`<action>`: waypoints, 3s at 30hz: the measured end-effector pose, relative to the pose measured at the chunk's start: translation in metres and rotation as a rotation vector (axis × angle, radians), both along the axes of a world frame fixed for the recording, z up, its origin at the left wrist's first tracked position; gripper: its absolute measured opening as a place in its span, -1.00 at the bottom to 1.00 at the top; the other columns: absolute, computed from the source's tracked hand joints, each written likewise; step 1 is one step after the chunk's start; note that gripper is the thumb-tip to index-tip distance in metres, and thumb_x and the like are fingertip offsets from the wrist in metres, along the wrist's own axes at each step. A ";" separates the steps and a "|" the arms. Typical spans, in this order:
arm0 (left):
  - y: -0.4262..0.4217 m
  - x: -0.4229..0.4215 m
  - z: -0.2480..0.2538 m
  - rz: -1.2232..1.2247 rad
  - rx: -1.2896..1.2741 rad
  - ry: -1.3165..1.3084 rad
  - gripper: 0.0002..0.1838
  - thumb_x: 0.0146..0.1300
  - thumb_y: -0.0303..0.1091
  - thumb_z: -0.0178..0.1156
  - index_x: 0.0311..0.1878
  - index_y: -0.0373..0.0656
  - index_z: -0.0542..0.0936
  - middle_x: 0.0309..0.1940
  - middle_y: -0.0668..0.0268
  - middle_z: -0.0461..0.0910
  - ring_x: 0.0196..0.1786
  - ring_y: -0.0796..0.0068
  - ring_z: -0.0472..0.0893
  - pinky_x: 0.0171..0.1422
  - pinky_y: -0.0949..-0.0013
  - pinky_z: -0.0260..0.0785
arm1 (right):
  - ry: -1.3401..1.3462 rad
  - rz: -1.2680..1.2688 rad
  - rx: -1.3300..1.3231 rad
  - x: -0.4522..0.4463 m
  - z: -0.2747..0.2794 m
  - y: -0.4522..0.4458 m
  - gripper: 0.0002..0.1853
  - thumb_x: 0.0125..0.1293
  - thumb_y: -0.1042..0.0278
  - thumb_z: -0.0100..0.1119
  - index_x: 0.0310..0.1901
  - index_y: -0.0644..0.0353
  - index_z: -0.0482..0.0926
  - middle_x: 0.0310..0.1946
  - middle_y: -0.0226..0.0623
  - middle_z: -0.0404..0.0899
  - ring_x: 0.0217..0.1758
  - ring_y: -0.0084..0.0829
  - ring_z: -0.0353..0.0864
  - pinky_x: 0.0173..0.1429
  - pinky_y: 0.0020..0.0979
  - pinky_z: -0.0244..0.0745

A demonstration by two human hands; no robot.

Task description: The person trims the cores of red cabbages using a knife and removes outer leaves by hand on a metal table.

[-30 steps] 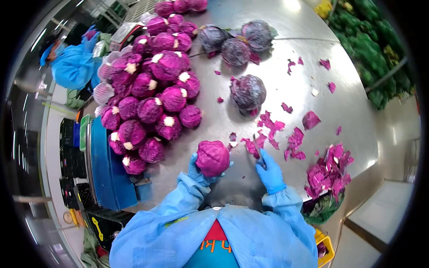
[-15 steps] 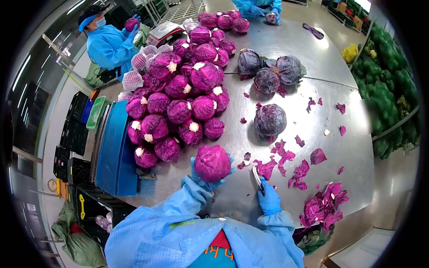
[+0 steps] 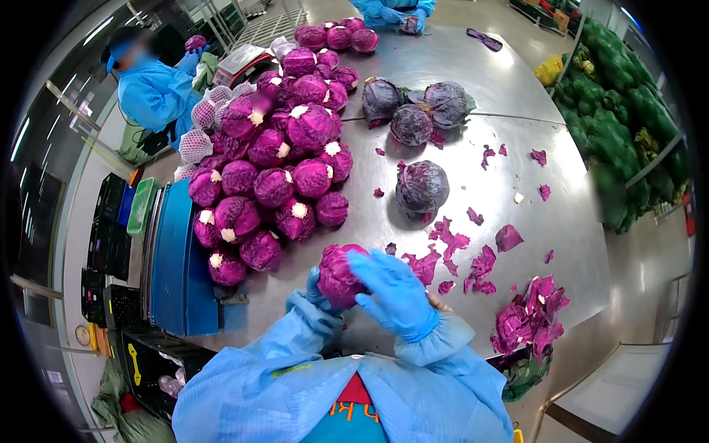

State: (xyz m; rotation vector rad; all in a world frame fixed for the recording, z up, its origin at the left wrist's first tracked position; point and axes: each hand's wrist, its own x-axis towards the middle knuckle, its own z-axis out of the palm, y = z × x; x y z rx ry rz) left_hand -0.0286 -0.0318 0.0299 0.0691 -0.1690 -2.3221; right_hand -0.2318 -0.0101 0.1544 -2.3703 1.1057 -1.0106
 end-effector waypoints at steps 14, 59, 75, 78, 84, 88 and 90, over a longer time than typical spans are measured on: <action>-0.002 0.026 -0.006 0.084 0.108 0.114 0.20 -0.06 0.31 0.39 0.52 0.03 -0.05 0.48 -0.07 -0.06 0.47 -0.34 0.00 0.20 -0.37 0.38 | 0.367 -0.408 0.411 -0.067 -0.128 0.045 -0.24 0.04 0.14 0.43 0.31 0.02 0.37 -0.08 -0.18 0.54 0.00 -0.08 0.49 0.13 -0.10 0.38; 0.005 -0.040 0.000 -0.011 0.627 0.215 0.02 0.02 0.31 0.32 0.44 -0.01 0.15 0.34 -0.07 0.22 0.37 -0.24 0.25 0.19 -0.31 0.43 | -1.680 -1.458 -0.082 -0.231 -0.241 0.179 -0.34 0.32 0.14 0.06 0.44 0.06 0.21 0.41 -0.03 0.14 0.39 -0.13 0.21 0.43 -0.20 0.13; -0.007 -0.048 0.007 0.059 0.734 0.139 0.07 -0.10 0.22 0.45 0.41 -0.07 0.17 0.33 -0.01 0.23 0.34 -0.21 0.29 0.21 -0.28 0.41 | -1.385 -0.457 1.260 -0.047 -0.167 0.069 -0.44 0.31 0.31 0.15 0.33 0.18 0.32 -0.28 -0.40 0.54 -0.38 -0.55 0.51 -0.32 -0.43 0.53; -0.006 -0.051 0.005 0.159 0.654 -0.244 0.03 -0.03 0.25 0.40 0.41 -0.06 0.17 0.32 0.00 0.26 0.30 -0.24 0.33 0.19 -0.32 0.41 | -1.304 -0.319 1.379 -0.012 -0.179 0.077 -0.46 0.37 0.24 0.14 0.34 0.16 0.32 -0.15 -0.34 0.58 -0.29 -0.52 0.55 -0.30 -0.42 0.54; 0.004 -0.055 -0.039 0.005 -0.107 -1.109 -0.09 0.02 -0.09 0.49 0.37 -0.20 0.24 0.18 0.06 0.42 0.18 0.15 0.49 0.32 0.11 0.37 | -1.085 -0.838 0.999 -0.062 -0.193 0.058 -0.60 0.48 0.12 -0.02 0.20 0.16 0.48 -0.26 -0.34 0.63 -0.51 -0.58 0.50 -0.44 -0.51 0.46; 0.028 -0.077 -0.023 0.105 -0.736 -1.793 0.09 -0.29 -0.13 0.65 0.28 -0.39 0.25 0.18 0.07 0.37 0.24 0.26 0.42 0.35 0.27 0.30 | -0.667 -0.796 1.082 -0.102 -0.158 0.064 -0.52 0.51 -0.05 -0.15 -0.01 0.16 0.64 -0.50 -0.38 0.61 -0.68 -0.63 0.39 -0.58 -0.55 0.36; 0.024 -0.083 -0.026 0.091 -0.772 -1.726 0.20 -0.42 -0.03 0.66 0.32 -0.37 0.24 0.15 -0.01 0.38 0.24 0.08 0.40 0.35 0.16 0.26 | -0.479 -0.727 1.021 -0.097 -0.152 0.069 -0.55 0.47 -0.08 -0.08 -0.16 0.10 0.68 -0.51 -0.34 0.61 -0.56 -0.48 0.53 -0.42 -0.42 0.45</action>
